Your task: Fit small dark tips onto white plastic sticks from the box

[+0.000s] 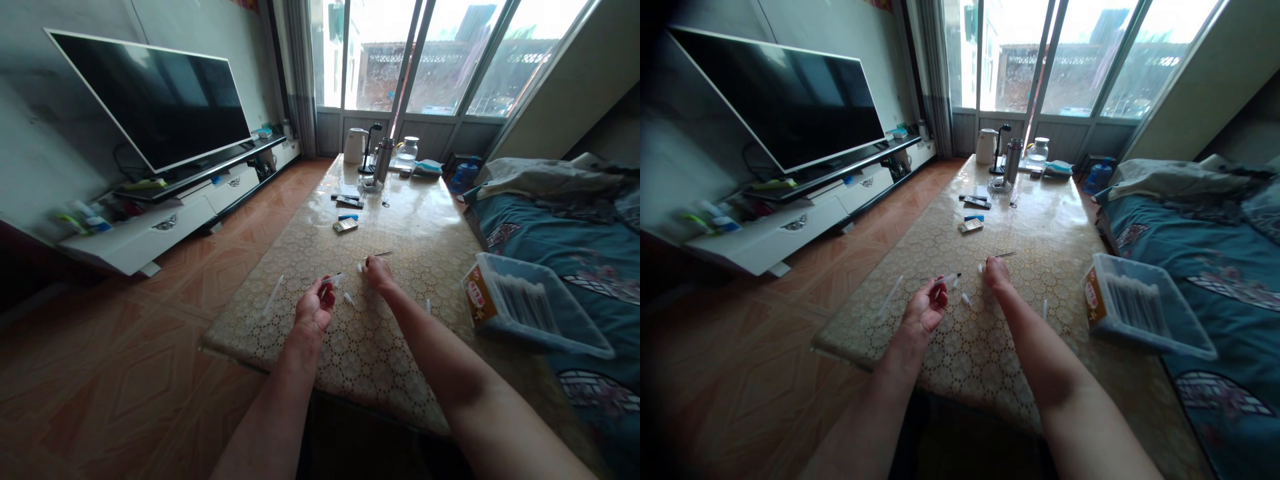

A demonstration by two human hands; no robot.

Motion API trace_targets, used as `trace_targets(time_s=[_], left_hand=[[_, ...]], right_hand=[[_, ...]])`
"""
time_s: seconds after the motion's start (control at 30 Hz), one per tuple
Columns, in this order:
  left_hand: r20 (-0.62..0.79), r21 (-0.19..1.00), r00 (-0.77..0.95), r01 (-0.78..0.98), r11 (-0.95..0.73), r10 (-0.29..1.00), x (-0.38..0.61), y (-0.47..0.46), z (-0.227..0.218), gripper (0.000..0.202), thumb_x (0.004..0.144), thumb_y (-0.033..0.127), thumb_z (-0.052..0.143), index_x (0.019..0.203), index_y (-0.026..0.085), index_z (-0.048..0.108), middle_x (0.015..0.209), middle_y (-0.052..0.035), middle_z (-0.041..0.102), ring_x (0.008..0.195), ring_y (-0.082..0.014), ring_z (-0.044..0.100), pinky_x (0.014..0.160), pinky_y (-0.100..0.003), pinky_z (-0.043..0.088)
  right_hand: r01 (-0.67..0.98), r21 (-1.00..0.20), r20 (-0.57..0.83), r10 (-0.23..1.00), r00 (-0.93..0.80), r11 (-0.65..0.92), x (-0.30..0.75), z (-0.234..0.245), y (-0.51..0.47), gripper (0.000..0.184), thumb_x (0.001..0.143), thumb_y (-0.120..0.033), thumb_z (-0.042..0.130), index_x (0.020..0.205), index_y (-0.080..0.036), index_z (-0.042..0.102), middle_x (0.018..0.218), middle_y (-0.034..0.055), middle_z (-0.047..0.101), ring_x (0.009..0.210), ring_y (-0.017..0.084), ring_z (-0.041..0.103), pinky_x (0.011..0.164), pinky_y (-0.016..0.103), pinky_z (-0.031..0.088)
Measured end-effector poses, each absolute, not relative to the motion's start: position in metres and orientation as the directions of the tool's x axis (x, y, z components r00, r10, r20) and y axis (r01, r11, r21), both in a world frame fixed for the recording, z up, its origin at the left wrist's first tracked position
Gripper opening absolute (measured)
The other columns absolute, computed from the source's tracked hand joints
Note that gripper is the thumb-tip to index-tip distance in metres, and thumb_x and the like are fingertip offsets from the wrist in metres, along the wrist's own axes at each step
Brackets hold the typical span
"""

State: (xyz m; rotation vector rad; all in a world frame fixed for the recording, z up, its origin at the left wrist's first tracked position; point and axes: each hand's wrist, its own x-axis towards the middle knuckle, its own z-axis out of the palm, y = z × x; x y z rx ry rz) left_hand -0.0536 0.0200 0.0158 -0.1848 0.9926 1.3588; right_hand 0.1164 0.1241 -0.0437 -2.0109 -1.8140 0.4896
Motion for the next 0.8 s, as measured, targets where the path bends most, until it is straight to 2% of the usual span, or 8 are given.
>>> trace_targets(time_s=[0.17, 0.27, 0.3, 0.37, 0.43, 0.47, 0.8], left_hand=[[-0.662, 0.43, -0.122, -0.87, 0.241, 0.74, -0.053, 0.019, 0.016, 0.012, 0.09, 0.01, 0.052, 0.082, 0.01, 0.06, 0.07, -0.0024, 0.066, 0.051, -0.0082, 0.062, 0.042, -0.015, 0.047], [-0.66, 0.442, -0.135, -0.865, 0.237, 0.739, -0.052, 0.018, 0.014, 0.008, 0.089, 0.008, 0.053, 0.083, 0.012, 0.057, 0.073, -0.003, 0.067, 0.055, -0.0109, 0.065, 0.042, -0.016, 0.048], [-0.657, 0.448, -0.138, -0.862, 0.237, 0.741, -0.051, 0.018, 0.013, 0.008, 0.089, 0.008, 0.053, 0.084, 0.013, 0.057, 0.075, -0.0033, 0.067, 0.057, -0.0118, 0.066, 0.042, -0.017, 0.049], [-0.644, 0.462, -0.139, -0.854, 0.238, 0.752, -0.049, 0.018, 0.011, 0.007, 0.089, 0.008, 0.053, 0.085, 0.013, 0.056, 0.076, -0.0039, 0.068, 0.058, -0.0128, 0.067, 0.044, -0.017, 0.05], [-0.631, 0.472, -0.135, -0.848, 0.241, 0.764, -0.046, 0.018, 0.008, 0.007, 0.089, 0.007, 0.053, 0.086, 0.014, 0.055, 0.077, -0.0043, 0.068, 0.058, -0.0131, 0.067, 0.044, -0.018, 0.05], [-0.628, 0.476, -0.132, -0.845, 0.244, 0.767, -0.045, 0.018, 0.007, 0.007, 0.088, 0.007, 0.053, 0.086, 0.014, 0.055, 0.078, -0.0043, 0.068, 0.058, -0.013, 0.067, 0.045, -0.018, 0.05], [-0.604, 0.506, -0.159, -0.834, 0.221, 0.781, -0.038, 0.016, 0.007, 0.01, 0.088, 0.006, 0.052, 0.084, 0.015, 0.051, 0.08, -0.0037, 0.068, 0.057, -0.0133, 0.067, 0.043, -0.017, 0.049]], right_hand=[[0.792, -0.607, -0.015, 0.997, 0.079, -0.072, 0.122, -0.042, 0.118, 0.01, 0.068, -0.01, 0.058, 0.068, -0.015, 0.067, 0.081, 0.0117, 0.069, 0.087, 0.025, 0.063, 0.079, 0.031, 0.045], [0.709, -0.703, -0.03, 0.998, 0.048, -0.055, 0.126, -0.032, 0.1, 0.013, 0.068, -0.013, 0.057, 0.074, -0.016, 0.068, 0.074, 0.007, 0.067, 0.075, 0.02, 0.063, 0.072, 0.03, 0.048], [0.627, -0.778, -0.039, 0.999, 0.017, -0.041, 0.126, -0.027, 0.091, 0.016, 0.069, -0.016, 0.056, 0.079, -0.016, 0.068, 0.074, 0.0055, 0.067, 0.071, 0.018, 0.063, 0.068, 0.029, 0.05], [0.326, -0.945, -0.054, 0.996, -0.072, -0.028, 0.124, -0.017, 0.071, 0.02, 0.071, -0.023, 0.056, 0.087, -0.017, 0.068, 0.075, 0.003, 0.066, 0.066, 0.014, 0.062, 0.064, 0.027, 0.052], [-0.005, -0.999, -0.043, 0.99, -0.131, -0.044, 0.12, -0.007, 0.053, 0.021, 0.069, -0.028, 0.061, 0.086, -0.017, 0.067, 0.073, 0.0016, 0.065, 0.062, 0.012, 0.06, 0.064, 0.027, 0.053], [-0.095, -0.994, -0.036, 0.99, -0.134, -0.049, 0.117, -0.002, 0.046, 0.02, 0.068, -0.028, 0.063, 0.084, -0.017, 0.068, 0.071, 0.001, 0.065, 0.06, 0.012, 0.059, 0.063, 0.027, 0.052], [0.045, -0.999, 0.022, 0.997, -0.075, 0.026, 0.11, 0.01, 0.035, 0.021, 0.068, -0.031, 0.065, 0.082, -0.015, 0.068, 0.062, -0.0009, 0.062, 0.055, 0.011, 0.056, 0.057, 0.026, 0.048]])
